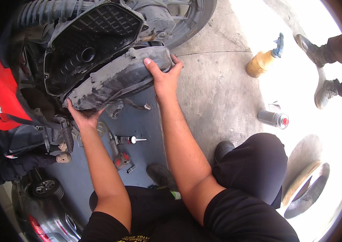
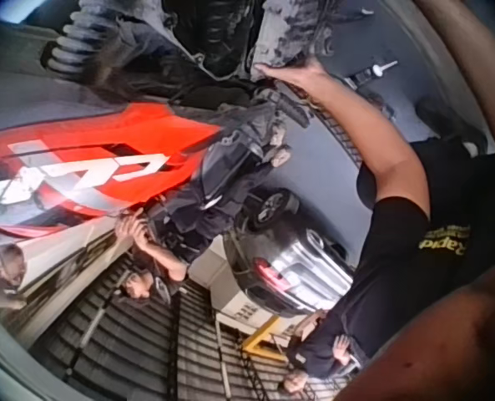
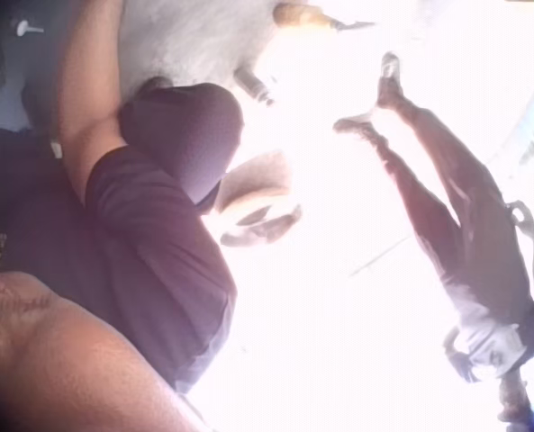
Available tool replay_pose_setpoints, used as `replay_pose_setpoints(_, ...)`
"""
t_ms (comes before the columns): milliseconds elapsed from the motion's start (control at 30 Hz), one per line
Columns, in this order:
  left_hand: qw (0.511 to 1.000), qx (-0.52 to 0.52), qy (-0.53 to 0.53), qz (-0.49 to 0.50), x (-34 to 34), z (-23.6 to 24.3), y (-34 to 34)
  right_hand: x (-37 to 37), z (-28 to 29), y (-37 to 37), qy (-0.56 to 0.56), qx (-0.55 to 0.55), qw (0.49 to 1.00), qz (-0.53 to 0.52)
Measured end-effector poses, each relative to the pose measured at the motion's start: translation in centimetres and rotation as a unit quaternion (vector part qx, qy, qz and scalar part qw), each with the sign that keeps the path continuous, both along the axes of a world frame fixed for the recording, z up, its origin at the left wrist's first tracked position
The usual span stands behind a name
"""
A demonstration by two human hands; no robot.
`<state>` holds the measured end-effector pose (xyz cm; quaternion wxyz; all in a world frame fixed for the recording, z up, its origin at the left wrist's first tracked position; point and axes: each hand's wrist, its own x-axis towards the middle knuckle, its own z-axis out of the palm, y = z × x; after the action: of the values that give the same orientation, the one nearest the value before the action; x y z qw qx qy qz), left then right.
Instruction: The person carries a plastic cover to a motorcycle, aligns it with the engine housing, and presses it into place.
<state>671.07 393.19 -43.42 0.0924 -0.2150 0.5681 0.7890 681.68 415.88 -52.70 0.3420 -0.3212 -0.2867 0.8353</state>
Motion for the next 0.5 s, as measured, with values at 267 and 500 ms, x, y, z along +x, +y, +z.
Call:
replay_pose_setpoints(267, 0.982, 0.127, 0.141, 0.020, 1.9, -6.0, -3.9, 2.4, -5.4, 0.3, 0.196, -0.205, 0.959, -0.020)
replay_pose_setpoints(500, 0.981, 0.122, 0.148, 0.014, 2.8, -6.9, -5.6, 3.0, -6.1, -0.5, 0.168, -0.235, 0.957, -0.030)
